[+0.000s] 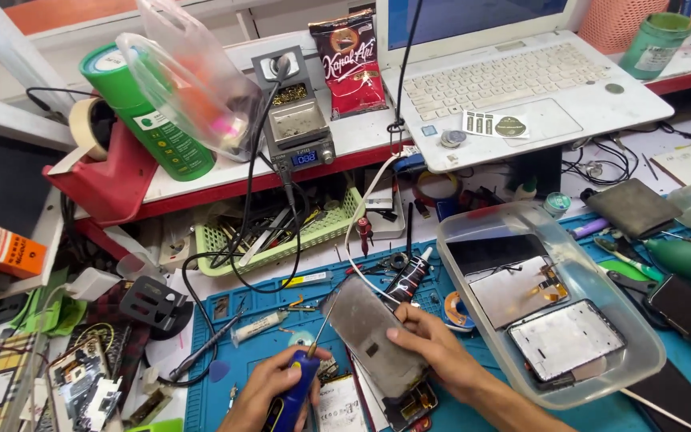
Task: The person uses a blue electric screwdriver to remove screws from the back of a disassembled smartphone. They then use a soldering iron to work on the phone's internal components, specifically the motherboard, while holding the device steady.
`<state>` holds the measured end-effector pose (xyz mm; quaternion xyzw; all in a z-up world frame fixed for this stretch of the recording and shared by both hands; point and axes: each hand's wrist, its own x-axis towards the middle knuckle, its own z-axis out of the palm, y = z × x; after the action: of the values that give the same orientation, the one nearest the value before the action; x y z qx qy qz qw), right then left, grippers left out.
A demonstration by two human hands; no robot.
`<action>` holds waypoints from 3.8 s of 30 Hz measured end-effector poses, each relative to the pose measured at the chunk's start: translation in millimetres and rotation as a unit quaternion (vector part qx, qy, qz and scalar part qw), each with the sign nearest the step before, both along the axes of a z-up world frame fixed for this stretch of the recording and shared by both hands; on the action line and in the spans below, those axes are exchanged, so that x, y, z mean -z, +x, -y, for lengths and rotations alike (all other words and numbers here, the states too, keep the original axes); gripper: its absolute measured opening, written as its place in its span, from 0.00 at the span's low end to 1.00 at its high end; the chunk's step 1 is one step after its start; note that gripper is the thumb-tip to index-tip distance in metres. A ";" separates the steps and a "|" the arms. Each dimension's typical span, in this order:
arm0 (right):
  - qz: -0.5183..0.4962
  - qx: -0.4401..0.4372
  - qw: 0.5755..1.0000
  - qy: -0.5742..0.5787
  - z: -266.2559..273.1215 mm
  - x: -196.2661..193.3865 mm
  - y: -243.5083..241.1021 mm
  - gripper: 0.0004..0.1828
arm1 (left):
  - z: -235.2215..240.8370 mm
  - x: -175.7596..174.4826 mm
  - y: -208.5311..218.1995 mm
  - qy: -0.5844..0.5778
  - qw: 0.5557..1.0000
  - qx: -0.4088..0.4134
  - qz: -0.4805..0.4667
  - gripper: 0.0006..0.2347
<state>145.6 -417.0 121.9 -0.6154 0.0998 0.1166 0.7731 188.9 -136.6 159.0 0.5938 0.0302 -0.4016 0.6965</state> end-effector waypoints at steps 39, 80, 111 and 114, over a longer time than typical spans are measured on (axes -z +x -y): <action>-0.058 -0.147 0.840 0.518 -25.5 13.3 -2.6 0.45 | -16.6 -17.2 0.6 0.164 0.948 0.226 0.152 0.25; -0.165 -0.308 0.707 0.615 -1.6 50.8 4.5 0.47 | -35.1 -16.9 9.3 0.351 0.864 0.295 0.207 0.26; -0.154 -0.332 0.730 0.577 -2.9 47.6 4.0 0.47 | -33.3 -22.2 6.9 0.353 0.871 0.291 0.182 0.25; -0.169 -0.314 0.707 0.611 -8.2 35.8 -0.5 0.48 | -32.3 -23.4 6.6 0.357 0.872 0.285 0.175 0.25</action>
<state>145.1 -408.8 86.1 0.0253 -0.0629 0.4899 0.8691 195.5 -104.3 182.4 0.8455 -0.1212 -0.4343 0.2861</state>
